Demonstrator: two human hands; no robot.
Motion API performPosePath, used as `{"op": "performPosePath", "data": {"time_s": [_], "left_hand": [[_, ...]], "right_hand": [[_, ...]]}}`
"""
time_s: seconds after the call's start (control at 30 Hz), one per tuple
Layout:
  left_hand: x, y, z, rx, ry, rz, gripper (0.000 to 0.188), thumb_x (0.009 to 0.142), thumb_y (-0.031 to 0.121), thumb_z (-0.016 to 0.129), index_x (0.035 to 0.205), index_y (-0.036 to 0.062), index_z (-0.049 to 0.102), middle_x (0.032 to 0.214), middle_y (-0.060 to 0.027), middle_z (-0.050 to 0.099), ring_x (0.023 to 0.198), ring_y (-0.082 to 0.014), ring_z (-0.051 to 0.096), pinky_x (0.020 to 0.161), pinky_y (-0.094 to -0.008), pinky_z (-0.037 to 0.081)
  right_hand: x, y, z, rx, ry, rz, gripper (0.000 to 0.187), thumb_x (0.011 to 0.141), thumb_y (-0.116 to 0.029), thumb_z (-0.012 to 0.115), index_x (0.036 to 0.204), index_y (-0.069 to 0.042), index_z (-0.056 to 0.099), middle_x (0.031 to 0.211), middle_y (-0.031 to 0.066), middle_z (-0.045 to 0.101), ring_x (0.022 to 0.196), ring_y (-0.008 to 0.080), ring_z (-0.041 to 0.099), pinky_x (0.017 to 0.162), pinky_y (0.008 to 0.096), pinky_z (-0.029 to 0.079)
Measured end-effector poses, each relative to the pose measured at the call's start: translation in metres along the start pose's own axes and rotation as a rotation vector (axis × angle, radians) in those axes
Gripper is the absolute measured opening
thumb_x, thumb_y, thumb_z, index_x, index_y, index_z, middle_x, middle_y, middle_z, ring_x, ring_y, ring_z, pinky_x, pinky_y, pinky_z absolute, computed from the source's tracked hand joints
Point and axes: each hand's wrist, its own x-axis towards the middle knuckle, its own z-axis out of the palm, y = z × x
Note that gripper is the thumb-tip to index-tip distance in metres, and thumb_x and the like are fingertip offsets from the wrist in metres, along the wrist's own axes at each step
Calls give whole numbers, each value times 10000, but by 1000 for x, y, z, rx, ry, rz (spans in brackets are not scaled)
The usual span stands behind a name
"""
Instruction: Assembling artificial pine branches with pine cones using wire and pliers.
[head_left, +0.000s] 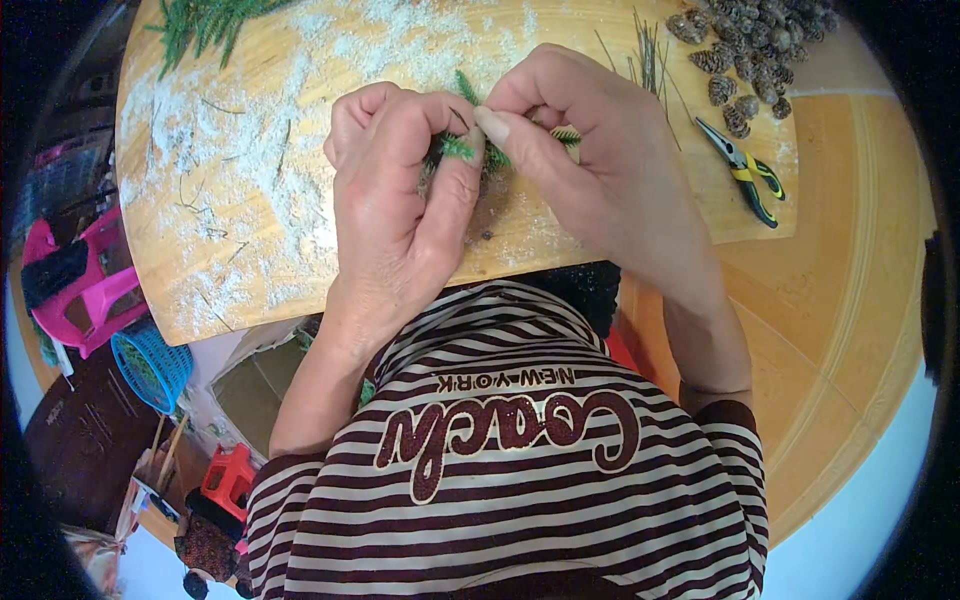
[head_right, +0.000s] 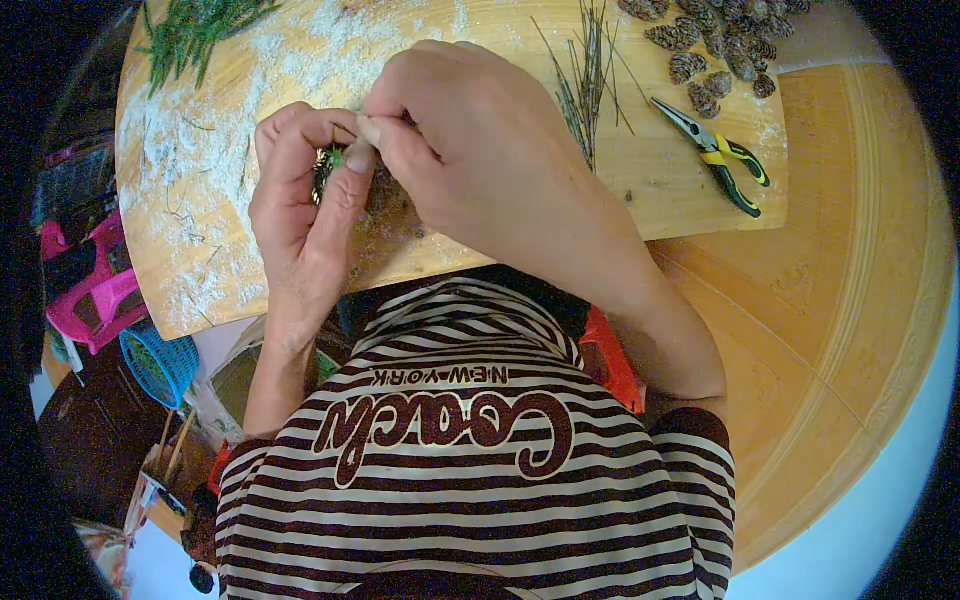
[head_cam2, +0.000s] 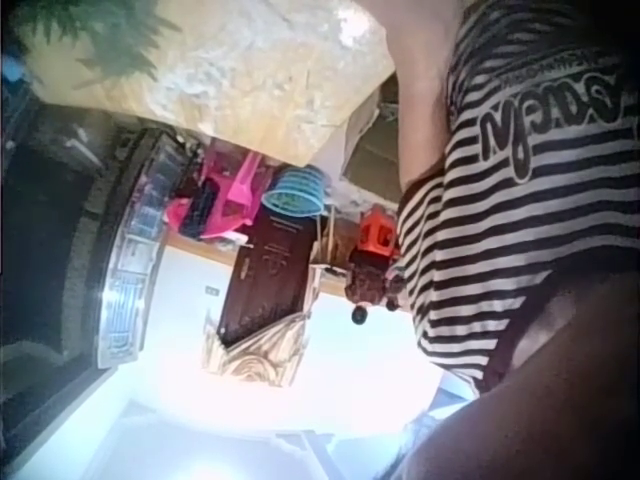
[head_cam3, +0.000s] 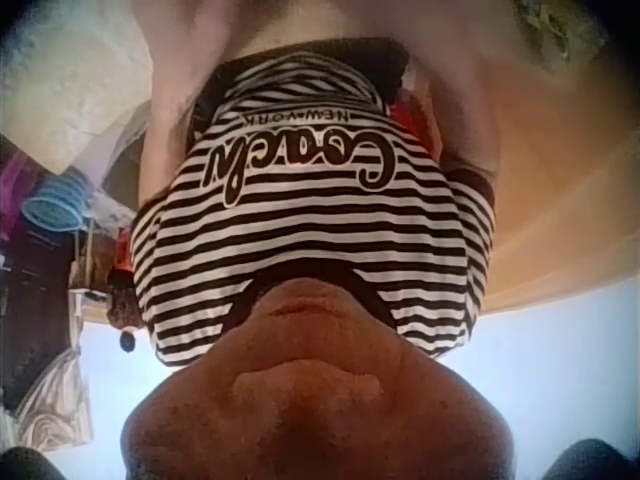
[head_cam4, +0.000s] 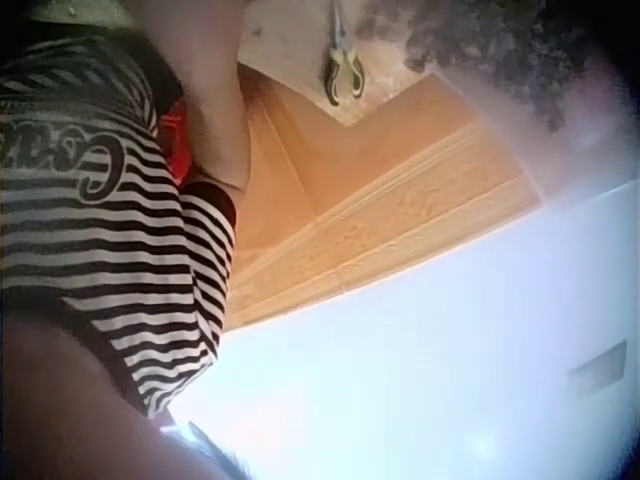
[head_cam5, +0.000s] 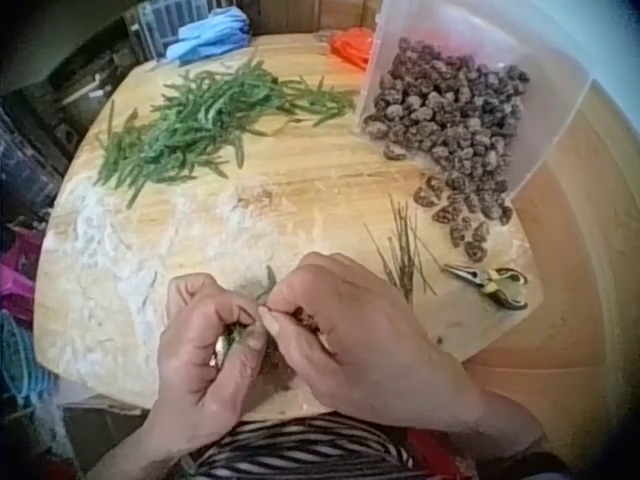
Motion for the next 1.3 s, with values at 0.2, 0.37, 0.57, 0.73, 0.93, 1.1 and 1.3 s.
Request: {"op": "performPosePath", "data": {"time_s": [0.2, 0.37, 0.57, 0.73, 0.93, 1.1, 1.3], "left_hand": [[-4, -4, 1, -103, 3, -77, 177, 750, 30, 575, 926, 52, 572, 835, -50, 520, 877, -224, 416, 845, -350, 340], [-5, -2, 1, -175, 0, -132, 180, 753, 16, 575, 931, 39, 562, 850, -54, 516, 877, -216, 418, 819, -333, 356], [-6, -4, 2, -251, 17, -154, 184, 762, 9, 579, 943, 27, 552, 852, -60, 511, 872, -213, 427, 800, -318, 373], [-7, -2, 6, -396, 74, -236, 190, 762, 6, 593, 946, 24, 550, 874, -62, 527, 897, -217, 451, 825, -325, 381], [-10, -16, 1, -178, 29, -90, 171, 752, -1, 614, 917, 26, 579, 899, -69, 559, 921, -240, 500, 855, -338, 390], [-10, -19, 2, -97, 52, 69, 147, 743, -10, 621, 884, 26, 601, 898, -70, 568, 934, -246, 500, 862, -338, 386], [-10, -12, 0, -185, 29, -68, 101, 780, 24, 643, 877, 28, 615, 899, -58, 572, 981, -223, 463, 873, -329, 371]], "right_hand": [[-4, 2, 4, 18, -9, 38, 54, 846, -14, 593, 891, 11, 577, 753, 40, 565, 663, 104, 516, 623, 241, 441], [-8, 7, 7, 115, -26, 70, 54, 863, -23, 586, 905, 10, 581, 754, 20, 570, 665, 77, 501, 617, 229, 435], [-9, 9, 10, 200, -28, 97, 55, 885, -42, 577, 907, 8, 579, 735, 1, 544, 657, 54, 464, 591, 212, 408], [-8, 12, 14, 187, 8, 43, 77, 814, -46, 583, 857, -17, 526, 720, 150, 558, 671, 334, 570, 591, 401, 446], [-12, 14, 17, 179, 16, 38, 48, 895, -44, 550, 895, 3, 552, 708, -6, 502, 634, 44, 433, 555, 207, 380], [-13, 14, 17, 195, -4, 64, 53, 902, -48, 545, 893, 3, 552, 710, -9, 498, 632, 39, 428, 551, 201, 376], [-15, 13, 17, 203, -7, 98, 62, 905, -53, 560, 896, 8, 562, 711, -14, 499, 635, 35, 427, 549, 197, 373]]}}
